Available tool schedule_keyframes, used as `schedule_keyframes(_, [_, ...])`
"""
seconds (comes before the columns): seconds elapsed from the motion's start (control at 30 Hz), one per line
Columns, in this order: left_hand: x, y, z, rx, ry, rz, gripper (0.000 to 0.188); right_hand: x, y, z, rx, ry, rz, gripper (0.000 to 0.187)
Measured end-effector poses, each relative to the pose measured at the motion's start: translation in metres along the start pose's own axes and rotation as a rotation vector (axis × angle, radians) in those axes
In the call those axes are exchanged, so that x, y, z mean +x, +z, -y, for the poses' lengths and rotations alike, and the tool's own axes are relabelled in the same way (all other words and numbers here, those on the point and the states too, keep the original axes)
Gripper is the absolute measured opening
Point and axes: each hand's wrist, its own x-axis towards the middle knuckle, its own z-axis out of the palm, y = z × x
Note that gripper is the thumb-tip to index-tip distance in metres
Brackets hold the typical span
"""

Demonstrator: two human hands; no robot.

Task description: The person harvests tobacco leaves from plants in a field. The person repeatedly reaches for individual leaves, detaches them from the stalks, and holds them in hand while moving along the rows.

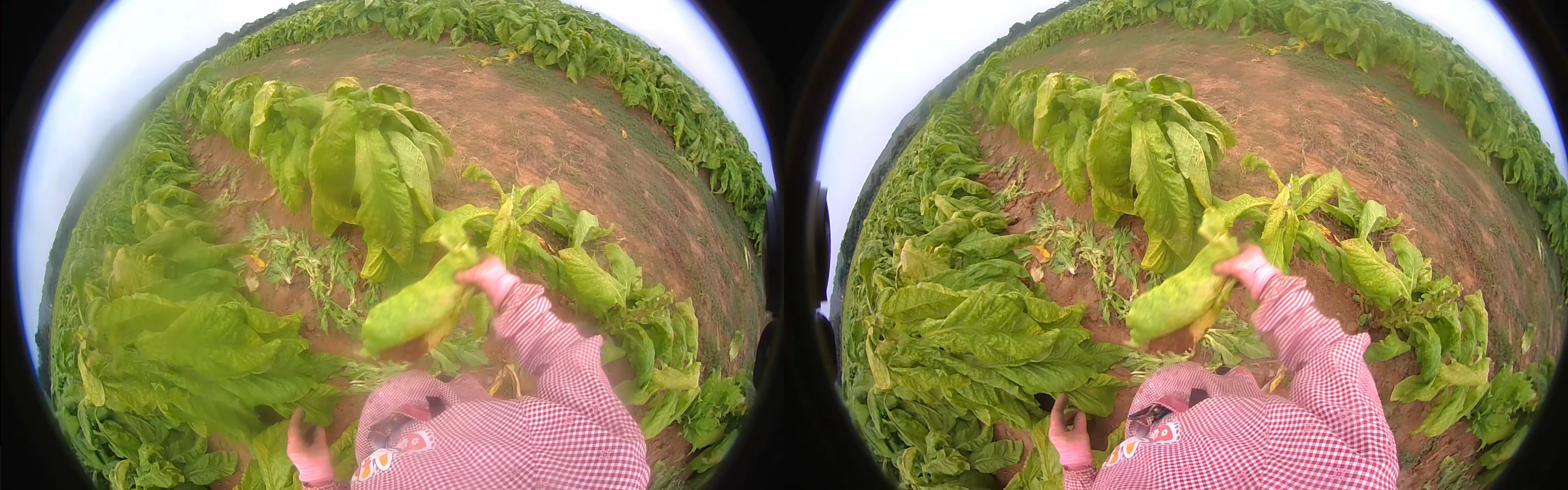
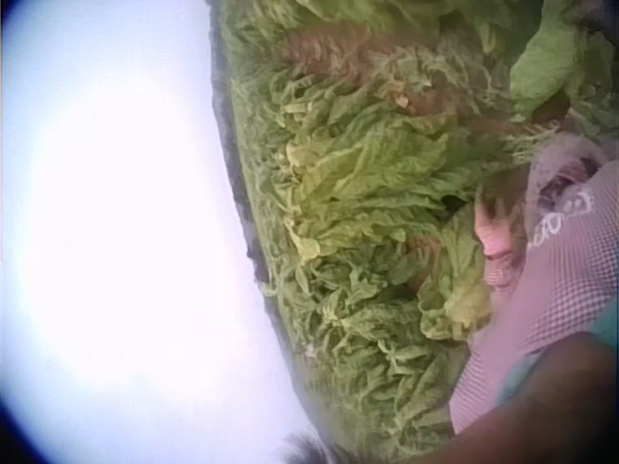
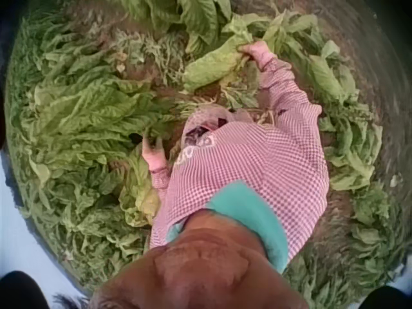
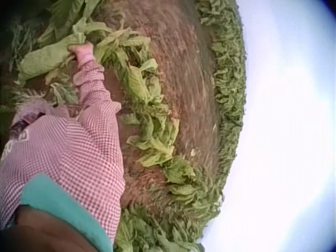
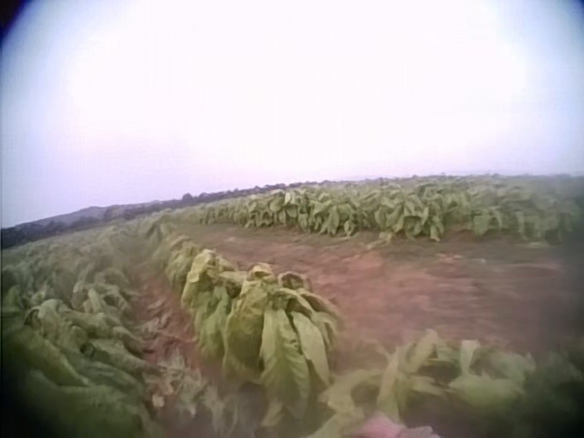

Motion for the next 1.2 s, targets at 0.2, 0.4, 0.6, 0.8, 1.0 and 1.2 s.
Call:
schedule_keyframes(0.2, [-0.036,0.020,0.053,0.016,-0.242,0.007,0.044,0.059,-0.224,0.119,0.443,-0.299,-0.597,0.039])
schedule_keyframes(0.4, [-0.026,0.072,0.017,-0.001,-0.179,0.080,0.040,0.146,-0.302,0.068,0.124,-0.023,-0.603,0.063])
schedule_keyframes(0.6, [-0.009,0.072,-0.003,0.101,-0.193,0.122,0.040,0.208,-0.226,-0.085,-0.049,0.251,-0.303,0.041])
schedule_keyframes(0.8, [0.006,0.065,-0.001,0.188,-0.314,0.213,0.040,0.229,-0.183,-0.131,-0.421,0.341,-0.163,0.032])
schedule_keyframes(1.0, [0.062,0.067,0.050,0.209,-0.136,0.280,0.041,0.222,-0.161,-0.128,0.079,0.394,-0.304,0.023])
schedule_keyframes(1.2, [0.152,0.053,0.075,0.058,-0.241,0.359,0.043,0.202,-0.114,-0.106,0.168,0.388,-0.439,0.022])
